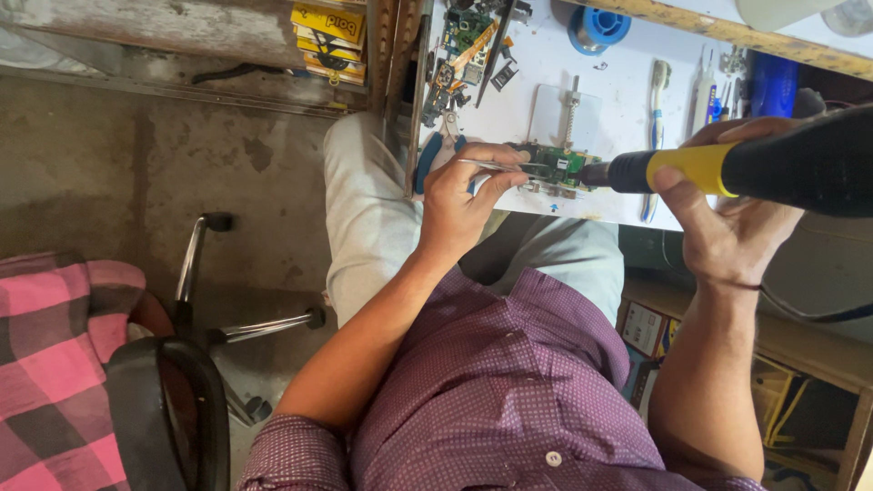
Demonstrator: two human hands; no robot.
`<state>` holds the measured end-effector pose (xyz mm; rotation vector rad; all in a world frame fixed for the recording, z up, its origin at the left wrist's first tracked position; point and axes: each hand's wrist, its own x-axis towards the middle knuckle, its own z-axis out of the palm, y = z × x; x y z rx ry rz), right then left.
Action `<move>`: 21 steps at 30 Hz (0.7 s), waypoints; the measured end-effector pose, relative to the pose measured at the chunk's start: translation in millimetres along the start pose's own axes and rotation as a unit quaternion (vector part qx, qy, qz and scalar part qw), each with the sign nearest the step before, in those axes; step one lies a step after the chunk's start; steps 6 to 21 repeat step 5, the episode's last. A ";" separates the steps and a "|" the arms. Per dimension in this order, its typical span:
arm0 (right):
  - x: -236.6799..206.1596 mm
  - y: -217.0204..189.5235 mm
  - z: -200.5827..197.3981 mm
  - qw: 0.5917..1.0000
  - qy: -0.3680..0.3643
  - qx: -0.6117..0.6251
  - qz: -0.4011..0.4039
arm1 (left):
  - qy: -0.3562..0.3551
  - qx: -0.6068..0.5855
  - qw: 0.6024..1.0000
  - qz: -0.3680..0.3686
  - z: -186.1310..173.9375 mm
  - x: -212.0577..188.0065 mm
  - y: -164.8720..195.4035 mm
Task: The person sits at a repair workbench and works on a green circuit board. They first brush the board with a small brush, then use a yellow and black hot air gun to blow hot air onto the board while holding it with tweezers, repositioning the board and heating different areas, and briefly reach to a power supply on the side bench.
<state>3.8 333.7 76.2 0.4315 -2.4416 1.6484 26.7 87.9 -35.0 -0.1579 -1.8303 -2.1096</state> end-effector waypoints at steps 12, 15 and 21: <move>-1.1 -0.7 -1.3 1.000 -0.001 -0.012 0.000 | -0.003 -0.011 1.000 0.002 -0.4 -1.2 -0.8; -1.1 -0.7 -1.3 1.000 -0.001 -0.012 0.000 | -0.003 -0.011 1.000 0.002 -0.4 -1.2 -0.8; -1.1 -0.7 -1.3 1.000 -0.001 -0.012 0.000 | -0.003 -0.011 1.000 0.002 -0.4 -1.2 -0.8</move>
